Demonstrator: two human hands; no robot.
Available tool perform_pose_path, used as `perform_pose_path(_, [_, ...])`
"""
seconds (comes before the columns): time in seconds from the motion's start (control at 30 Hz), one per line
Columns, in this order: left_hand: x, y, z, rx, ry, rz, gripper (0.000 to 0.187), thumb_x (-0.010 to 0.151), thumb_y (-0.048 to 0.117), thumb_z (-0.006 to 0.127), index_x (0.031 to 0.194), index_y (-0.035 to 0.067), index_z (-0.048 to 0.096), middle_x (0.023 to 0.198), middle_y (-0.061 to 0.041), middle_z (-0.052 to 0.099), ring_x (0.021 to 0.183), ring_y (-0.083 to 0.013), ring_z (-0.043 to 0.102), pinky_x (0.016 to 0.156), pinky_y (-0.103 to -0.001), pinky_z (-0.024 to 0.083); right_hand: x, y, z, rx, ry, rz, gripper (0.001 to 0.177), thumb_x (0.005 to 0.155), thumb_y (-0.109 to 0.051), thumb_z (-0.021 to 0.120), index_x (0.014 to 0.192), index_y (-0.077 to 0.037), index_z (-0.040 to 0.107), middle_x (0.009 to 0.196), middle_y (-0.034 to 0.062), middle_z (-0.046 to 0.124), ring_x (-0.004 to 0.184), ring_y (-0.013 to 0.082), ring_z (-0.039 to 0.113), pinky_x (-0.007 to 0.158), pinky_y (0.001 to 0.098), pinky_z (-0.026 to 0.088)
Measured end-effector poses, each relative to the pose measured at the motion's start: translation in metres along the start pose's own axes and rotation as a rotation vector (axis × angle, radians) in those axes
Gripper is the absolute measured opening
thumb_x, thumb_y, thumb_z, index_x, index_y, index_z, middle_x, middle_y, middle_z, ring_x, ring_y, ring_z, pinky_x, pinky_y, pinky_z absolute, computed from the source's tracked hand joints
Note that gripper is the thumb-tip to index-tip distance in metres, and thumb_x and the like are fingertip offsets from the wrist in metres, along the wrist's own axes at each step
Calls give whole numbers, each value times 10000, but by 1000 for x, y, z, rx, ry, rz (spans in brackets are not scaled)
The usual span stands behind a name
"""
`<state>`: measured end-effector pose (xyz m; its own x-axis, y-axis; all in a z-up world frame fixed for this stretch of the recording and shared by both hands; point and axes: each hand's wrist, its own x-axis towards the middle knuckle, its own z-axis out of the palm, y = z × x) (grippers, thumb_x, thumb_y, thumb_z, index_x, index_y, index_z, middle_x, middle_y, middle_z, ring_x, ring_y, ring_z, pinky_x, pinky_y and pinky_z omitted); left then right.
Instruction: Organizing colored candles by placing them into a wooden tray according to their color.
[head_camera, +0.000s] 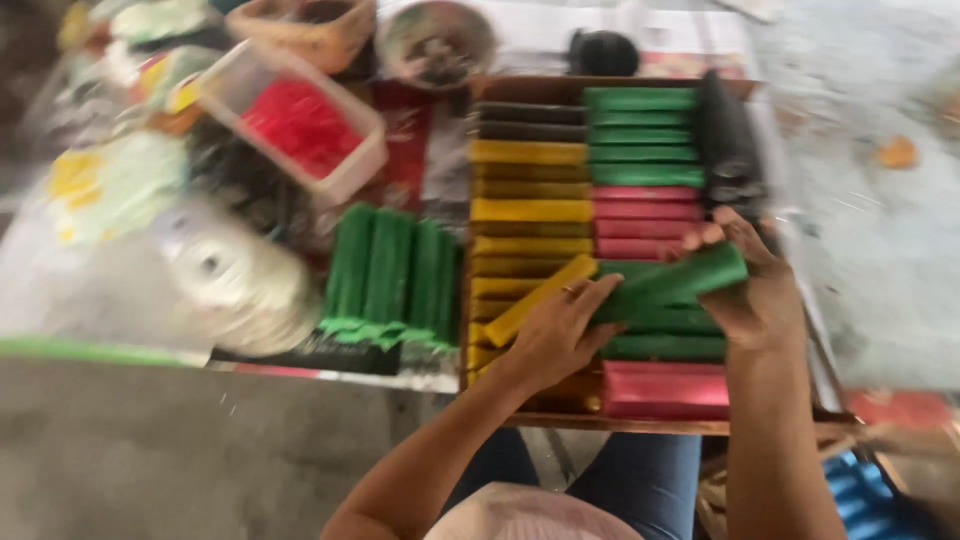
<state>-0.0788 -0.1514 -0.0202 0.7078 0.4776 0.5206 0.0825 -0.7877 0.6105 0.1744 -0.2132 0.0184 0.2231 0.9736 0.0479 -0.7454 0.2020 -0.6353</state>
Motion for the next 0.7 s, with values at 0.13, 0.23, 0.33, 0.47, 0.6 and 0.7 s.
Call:
perform_pose_path(0.13, [-34, 5, -49, 55, 122, -69, 556, 987, 190, 672, 1484, 79, 448, 1380, -130, 631, 1253, -334, 639, 928, -450, 572, 8, 18, -47, -23, 291, 66, 182, 1057, -228, 622, 1211, -164, 696, 1134, 13, 749, 1049, 234, 717, 753, 410, 565])
perform_pose_path(0.23, [-56, -2, -91, 155, 131, -598, 466, 1004, 335, 580, 1403, 108, 504, 1054, -122, 678, 677, -176, 643, 484, -291, 542, -13, 16, -51, -9, 164, 73, 288, 1185, -245, 404, 1233, -147, 671, 1185, 48, 734, 1198, 280, 674, 1034, 467, 507])
perform_pose_path(0.33, [-76, -34, -114, 401, 203, -862, 399, 1014, 294, 591, 1338, 62, 564, 1053, -163, 662, 827, -245, 655, 615, -348, 633, -24, 22, -64, 51, 202, 22, 277, 1161, -235, 488, 1324, -109, 673, 1210, 73, 719, 1177, 300, 670, 973, 425, 554])
perform_pose_path(0.47, [-91, -70, -112, 630, 126, -977, 586, 983, 188, 608, 1511, 40, 398, 1406, -239, 477, 1174, -393, 530, 820, -470, 557, -25, 35, -55, 48, 245, 25, 240, 1114, -178, 522, 1239, -98, 711, 1075, 48, 745, 1038, 254, 713, 876, 386, 579])
perform_pose_path(0.6, [-102, -91, -102, 843, 28, -952, 408, 923, 146, 620, 1329, 135, 584, 1393, -172, 538, 1204, -429, 488, 849, -550, 534, -28, 44, -69, 21, 272, 22, 192, 1036, -186, 614, 1190, -131, 716, 1009, 40, 726, 933, 240, 702, 789, 369, 579])
perform_pose_path(0.7, [-107, -94, -100, 881, 106, -829, 402, 913, 198, 731, 1288, 110, 615, 1324, -148, 564, 1141, -427, 515, 789, -557, 527, -34, 33, -53, -276, 462, -70, 205, 970, -156, 688, 1171, -153, 647, 976, 45, 728, 862, 193, 734, 725, 305, 617])
